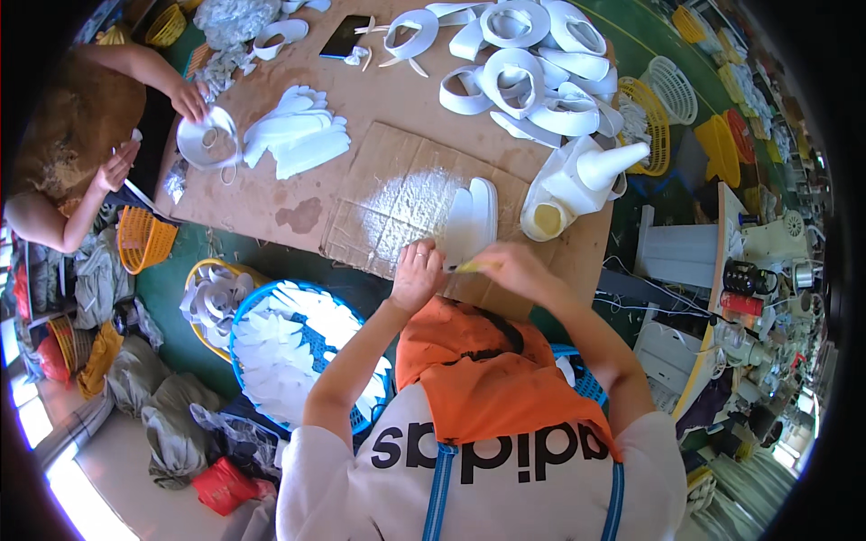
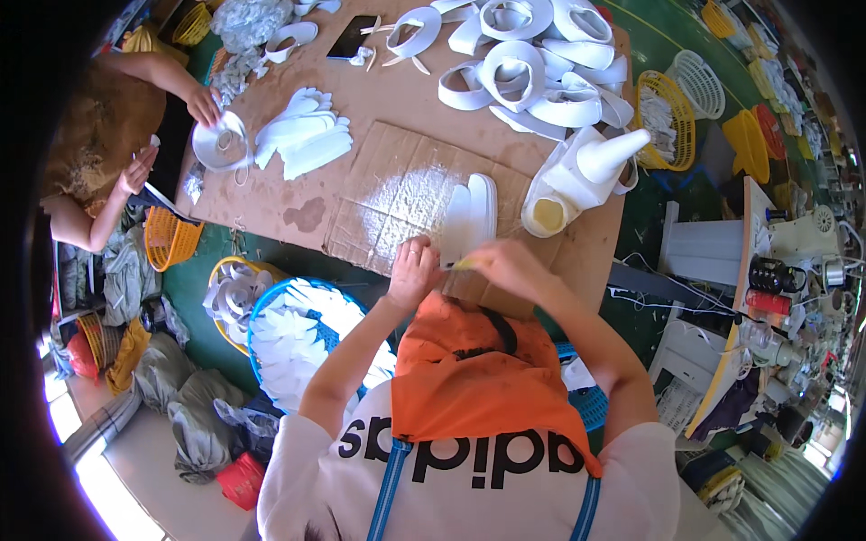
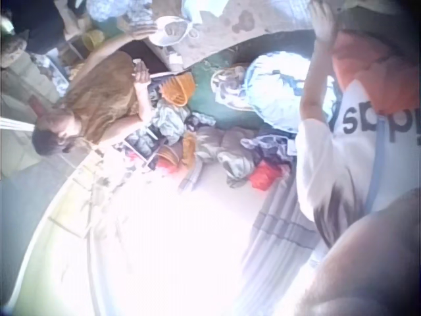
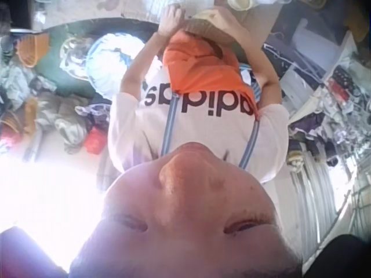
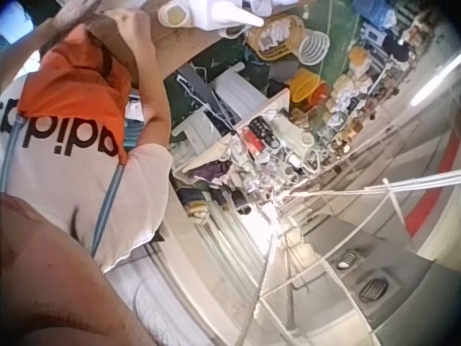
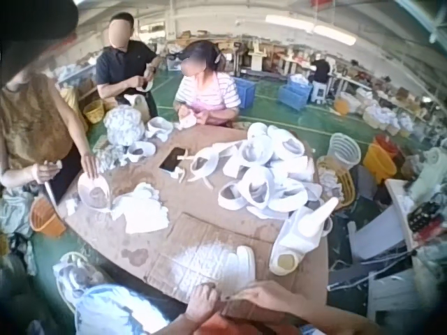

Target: The person takes shoe components from a basket, applies glue to them using an applicator dipped into a glue dispenser, and places them onto a piece of cardboard.

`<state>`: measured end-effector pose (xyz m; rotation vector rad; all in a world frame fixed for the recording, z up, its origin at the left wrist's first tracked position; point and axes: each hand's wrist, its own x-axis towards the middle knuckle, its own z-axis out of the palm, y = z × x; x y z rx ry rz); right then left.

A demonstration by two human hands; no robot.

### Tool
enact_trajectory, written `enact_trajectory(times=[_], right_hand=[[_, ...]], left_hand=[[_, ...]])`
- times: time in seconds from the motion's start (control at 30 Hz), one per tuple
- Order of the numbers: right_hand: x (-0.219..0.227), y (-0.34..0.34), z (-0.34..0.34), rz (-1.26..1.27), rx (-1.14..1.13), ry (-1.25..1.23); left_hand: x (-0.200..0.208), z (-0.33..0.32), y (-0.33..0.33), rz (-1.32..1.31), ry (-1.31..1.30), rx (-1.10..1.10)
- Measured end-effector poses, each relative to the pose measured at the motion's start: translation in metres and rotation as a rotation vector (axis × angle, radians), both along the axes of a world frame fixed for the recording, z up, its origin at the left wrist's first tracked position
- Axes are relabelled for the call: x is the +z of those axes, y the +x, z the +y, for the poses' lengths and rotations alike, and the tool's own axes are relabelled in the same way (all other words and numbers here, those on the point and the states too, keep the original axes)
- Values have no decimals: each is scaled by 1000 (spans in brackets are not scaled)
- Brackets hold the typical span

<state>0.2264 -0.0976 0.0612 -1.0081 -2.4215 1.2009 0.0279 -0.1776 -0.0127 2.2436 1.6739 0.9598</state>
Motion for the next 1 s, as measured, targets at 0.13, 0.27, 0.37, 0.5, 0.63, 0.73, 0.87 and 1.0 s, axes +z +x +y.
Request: enact_trajectory(times=[0.13, 0.27, 0.37, 0.5, 0.63, 0.73, 0.87, 1.0], right_hand=[[1, 3, 22, -29, -248, 113], [8, 2, 9, -173, -269, 173], [20, 8, 16, -190, -250, 144], [1, 11, 30, -249, -214, 88], [4, 1, 29, -296, -193, 99], [8, -1, 29, -294, -186, 129], [4, 5, 31, -240, -136, 229], [-8, 14, 56, -370, -242, 108]], left_hand=[[13, 4, -6, -155, 50, -81], [55, -27, -47, -756, -105, 571], [71, -102, -118, -1275, -73, 914], [-16, -232, -158, -1130, -177, 1493], [-111, -286, -126, -155, -425, 1818], [-151, -282, -95, -163, -524, 1637], [-212, -292, -75, -364, -897, 1338], [-225, -294, -126, -123, -1375, 764]])
